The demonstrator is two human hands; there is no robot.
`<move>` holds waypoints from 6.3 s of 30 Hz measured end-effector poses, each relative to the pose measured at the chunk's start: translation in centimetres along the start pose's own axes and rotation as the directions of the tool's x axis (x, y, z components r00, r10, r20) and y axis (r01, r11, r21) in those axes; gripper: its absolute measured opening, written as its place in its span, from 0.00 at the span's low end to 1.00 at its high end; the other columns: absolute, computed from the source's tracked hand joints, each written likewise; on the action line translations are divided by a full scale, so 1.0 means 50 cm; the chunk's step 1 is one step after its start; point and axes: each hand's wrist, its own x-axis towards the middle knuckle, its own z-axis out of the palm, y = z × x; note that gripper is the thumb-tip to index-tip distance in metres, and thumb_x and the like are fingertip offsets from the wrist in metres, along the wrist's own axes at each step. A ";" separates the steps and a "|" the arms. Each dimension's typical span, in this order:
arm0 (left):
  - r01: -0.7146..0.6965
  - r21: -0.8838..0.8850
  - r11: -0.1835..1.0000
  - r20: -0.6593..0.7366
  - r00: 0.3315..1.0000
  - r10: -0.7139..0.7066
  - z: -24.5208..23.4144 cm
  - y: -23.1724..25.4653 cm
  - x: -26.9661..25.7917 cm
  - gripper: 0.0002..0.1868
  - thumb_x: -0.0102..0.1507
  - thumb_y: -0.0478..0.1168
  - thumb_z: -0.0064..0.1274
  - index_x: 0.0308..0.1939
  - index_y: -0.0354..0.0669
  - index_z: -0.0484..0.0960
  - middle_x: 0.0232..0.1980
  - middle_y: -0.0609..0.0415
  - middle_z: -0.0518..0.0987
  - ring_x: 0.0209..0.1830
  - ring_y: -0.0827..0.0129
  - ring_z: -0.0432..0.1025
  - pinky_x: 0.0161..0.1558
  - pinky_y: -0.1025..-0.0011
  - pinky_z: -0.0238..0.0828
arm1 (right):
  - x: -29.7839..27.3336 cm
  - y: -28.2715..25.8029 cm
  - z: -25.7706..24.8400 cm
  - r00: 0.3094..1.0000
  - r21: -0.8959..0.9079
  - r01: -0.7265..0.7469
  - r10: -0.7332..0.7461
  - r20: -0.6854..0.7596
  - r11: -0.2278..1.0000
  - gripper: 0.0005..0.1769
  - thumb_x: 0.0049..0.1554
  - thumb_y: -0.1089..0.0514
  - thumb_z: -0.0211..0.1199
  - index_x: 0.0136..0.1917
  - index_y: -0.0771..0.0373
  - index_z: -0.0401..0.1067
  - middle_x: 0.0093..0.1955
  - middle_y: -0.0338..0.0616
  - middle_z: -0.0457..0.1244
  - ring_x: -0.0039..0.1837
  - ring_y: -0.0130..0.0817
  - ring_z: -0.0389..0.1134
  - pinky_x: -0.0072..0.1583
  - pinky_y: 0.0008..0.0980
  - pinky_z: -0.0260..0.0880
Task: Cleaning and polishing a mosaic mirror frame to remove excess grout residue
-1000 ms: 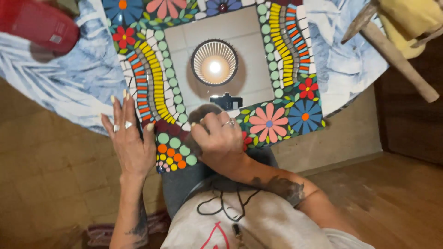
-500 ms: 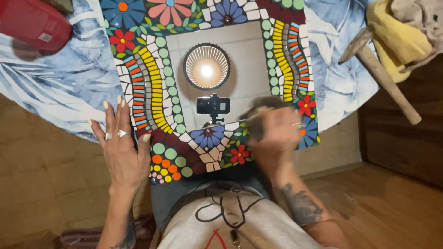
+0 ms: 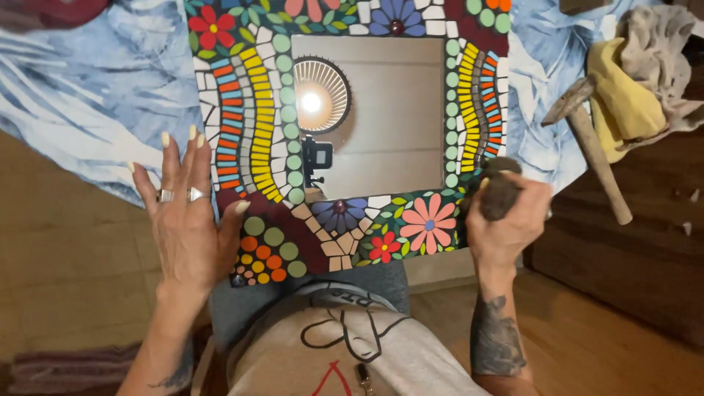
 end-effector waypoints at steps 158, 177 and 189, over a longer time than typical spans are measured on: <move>-0.342 -0.079 0.936 0.153 0.924 0.350 -0.053 0.182 -0.060 0.23 0.52 0.35 0.45 0.52 0.38 0.67 0.59 0.49 0.63 0.64 0.52 0.51 0.63 0.51 0.36 | -0.089 0.026 -0.029 0.995 0.068 -0.054 0.059 -0.076 0.996 0.24 0.34 0.69 0.59 0.46 0.68 0.61 0.47 0.52 0.53 0.47 0.47 0.55 0.48 0.38 0.57; -0.338 0.034 0.941 0.327 0.893 0.309 0.025 0.294 0.033 0.23 0.53 0.34 0.43 0.53 0.41 0.66 0.59 0.50 0.63 0.65 0.51 0.51 0.65 0.52 0.34 | -0.071 0.052 -0.025 0.997 0.095 -0.072 0.075 -0.029 0.993 0.17 0.37 0.61 0.57 0.43 0.65 0.63 0.43 0.50 0.55 0.40 0.43 0.54 0.38 0.38 0.56; -0.412 -0.045 0.910 0.367 0.841 0.398 0.025 0.329 0.038 0.24 0.49 0.33 0.48 0.51 0.41 0.67 0.59 0.50 0.62 0.64 0.52 0.53 0.64 0.56 0.47 | 0.037 0.165 -0.011 0.987 0.130 0.157 -0.158 0.001 0.979 0.17 0.36 0.61 0.59 0.42 0.61 0.63 0.43 0.44 0.53 0.40 0.39 0.54 0.38 0.34 0.58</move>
